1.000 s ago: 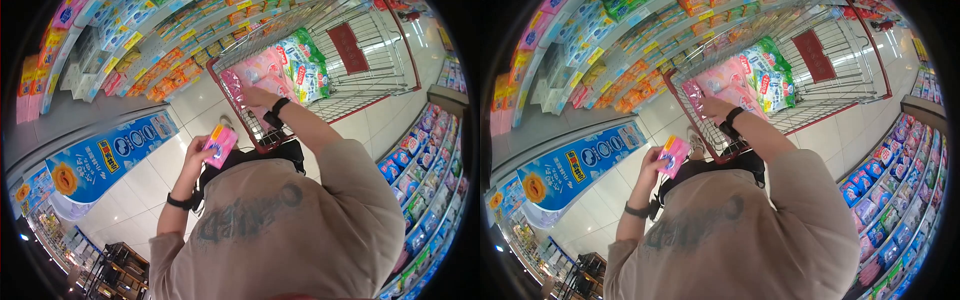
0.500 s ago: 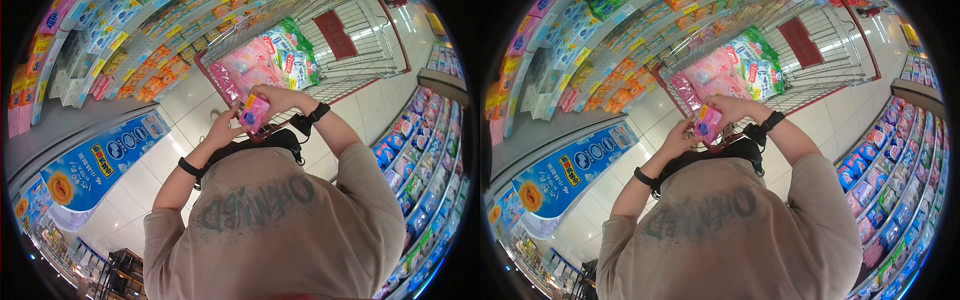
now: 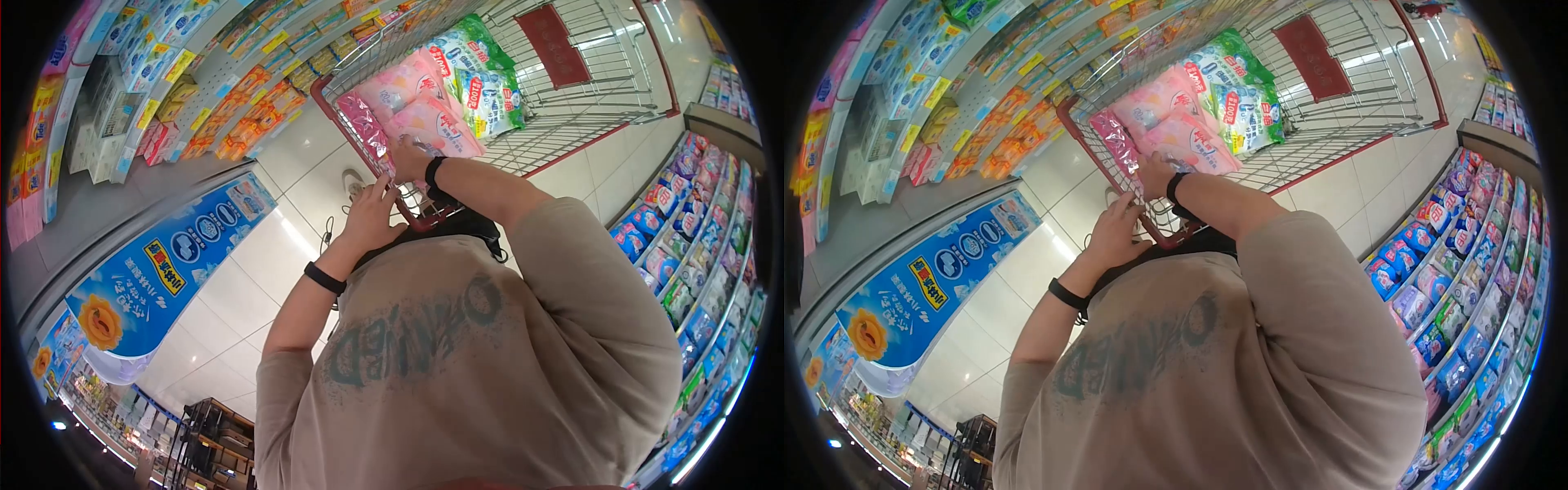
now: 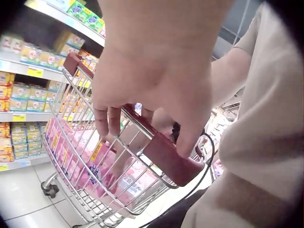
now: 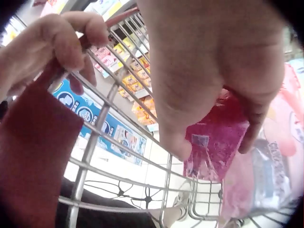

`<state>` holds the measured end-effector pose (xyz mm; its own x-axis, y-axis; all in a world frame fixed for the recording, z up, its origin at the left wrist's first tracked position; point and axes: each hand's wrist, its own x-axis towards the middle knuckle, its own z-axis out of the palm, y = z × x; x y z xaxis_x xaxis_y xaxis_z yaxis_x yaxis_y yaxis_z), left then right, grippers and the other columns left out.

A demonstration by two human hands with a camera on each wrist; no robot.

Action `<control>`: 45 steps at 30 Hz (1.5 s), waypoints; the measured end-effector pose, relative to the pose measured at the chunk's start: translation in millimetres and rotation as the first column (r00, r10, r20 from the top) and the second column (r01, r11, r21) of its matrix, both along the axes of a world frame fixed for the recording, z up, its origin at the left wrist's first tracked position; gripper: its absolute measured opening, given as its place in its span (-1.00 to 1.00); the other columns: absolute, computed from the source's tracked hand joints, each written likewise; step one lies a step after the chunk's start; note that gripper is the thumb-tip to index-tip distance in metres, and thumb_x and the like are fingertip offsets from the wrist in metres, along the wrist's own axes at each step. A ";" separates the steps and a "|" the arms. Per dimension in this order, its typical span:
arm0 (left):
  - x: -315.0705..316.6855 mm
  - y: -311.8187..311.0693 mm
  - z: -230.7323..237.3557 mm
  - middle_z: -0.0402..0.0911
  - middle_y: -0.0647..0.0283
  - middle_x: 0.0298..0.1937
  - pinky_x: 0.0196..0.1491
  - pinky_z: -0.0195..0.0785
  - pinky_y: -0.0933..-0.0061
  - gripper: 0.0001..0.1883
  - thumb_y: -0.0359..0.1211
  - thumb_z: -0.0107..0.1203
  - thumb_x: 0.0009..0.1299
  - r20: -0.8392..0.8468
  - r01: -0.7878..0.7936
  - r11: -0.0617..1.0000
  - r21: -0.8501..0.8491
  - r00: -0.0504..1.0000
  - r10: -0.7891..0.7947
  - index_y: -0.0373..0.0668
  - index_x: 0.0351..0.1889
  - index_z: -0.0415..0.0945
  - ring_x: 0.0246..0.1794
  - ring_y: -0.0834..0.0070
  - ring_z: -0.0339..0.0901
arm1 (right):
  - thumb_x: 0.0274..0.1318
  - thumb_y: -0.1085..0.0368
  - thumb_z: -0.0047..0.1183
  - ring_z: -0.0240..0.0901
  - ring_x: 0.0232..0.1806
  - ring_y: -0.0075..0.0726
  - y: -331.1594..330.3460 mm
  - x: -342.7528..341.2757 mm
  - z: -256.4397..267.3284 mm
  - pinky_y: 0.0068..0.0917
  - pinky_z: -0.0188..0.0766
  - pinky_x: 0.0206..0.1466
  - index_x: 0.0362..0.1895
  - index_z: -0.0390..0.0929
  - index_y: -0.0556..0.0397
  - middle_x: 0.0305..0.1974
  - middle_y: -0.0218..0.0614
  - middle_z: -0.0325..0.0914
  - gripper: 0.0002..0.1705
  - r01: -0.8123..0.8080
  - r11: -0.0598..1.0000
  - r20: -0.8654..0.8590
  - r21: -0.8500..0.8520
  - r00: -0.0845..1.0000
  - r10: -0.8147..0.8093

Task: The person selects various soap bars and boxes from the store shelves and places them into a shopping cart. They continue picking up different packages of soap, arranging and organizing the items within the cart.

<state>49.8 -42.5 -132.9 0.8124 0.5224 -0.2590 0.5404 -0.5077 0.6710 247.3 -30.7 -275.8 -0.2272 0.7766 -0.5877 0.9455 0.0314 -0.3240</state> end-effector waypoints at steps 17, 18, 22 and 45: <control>23.0 21.4 -12.9 0.37 0.01 0.05 0.12 0.36 0.07 -0.33 -0.02 0.47 0.06 -0.046 0.039 0.997 -0.066 0.998 -0.042 -0.28 -0.07 0.44 0.11 -0.02 0.40 | 0.24 0.28 -0.09 0.67 -0.07 0.11 -15.4 -24.6 -62.0 -0.05 0.54 0.02 0.30 0.32 0.34 -0.20 0.04 0.72 -0.42 0.304 0.936 0.051 -0.175 0.953 -0.300; 22.0 21.1 -13.1 0.37 0.01 0.05 0.12 0.36 0.06 -0.33 -0.02 0.47 0.06 -0.050 0.040 0.996 -0.074 0.998 -0.043 -0.28 -0.07 0.44 0.11 -0.02 0.40 | 0.23 0.27 -0.07 0.67 -0.07 0.08 -10.0 -22.6 -53.3 -0.06 0.55 0.01 0.22 0.43 0.28 -0.18 0.02 0.72 -0.49 0.104 0.975 0.108 -0.196 0.991 -0.084; 23.2 21.3 -14.6 0.36 0.00 0.05 0.12 0.36 0.06 -0.34 -0.01 0.46 0.05 -0.061 0.033 0.999 -0.043 0.997 -0.036 -0.27 -0.08 0.45 0.11 -0.02 0.40 | 0.21 0.23 0.00 0.69 -0.06 -0.02 16.0 -2.0 -47.0 -0.10 0.57 0.01 -0.10 0.75 0.04 -0.10 -0.09 0.73 -0.67 -0.218 0.914 0.117 -0.343 0.955 0.272; 34.6 34.4 2.2 0.34 -0.04 0.25 0.21 0.35 -0.07 -0.13 0.24 0.30 0.18 -0.350 0.207 0.971 -0.117 0.907 -0.236 -0.24 0.23 0.41 0.30 -0.10 0.38 | -0.06 -0.29 0.21 0.62 -0.07 0.18 34.5 72.2 4.0 -0.13 0.49 0.10 -0.13 0.72 0.16 -0.16 0.08 0.69 -0.27 0.535 0.843 -0.188 -0.055 0.824 -0.534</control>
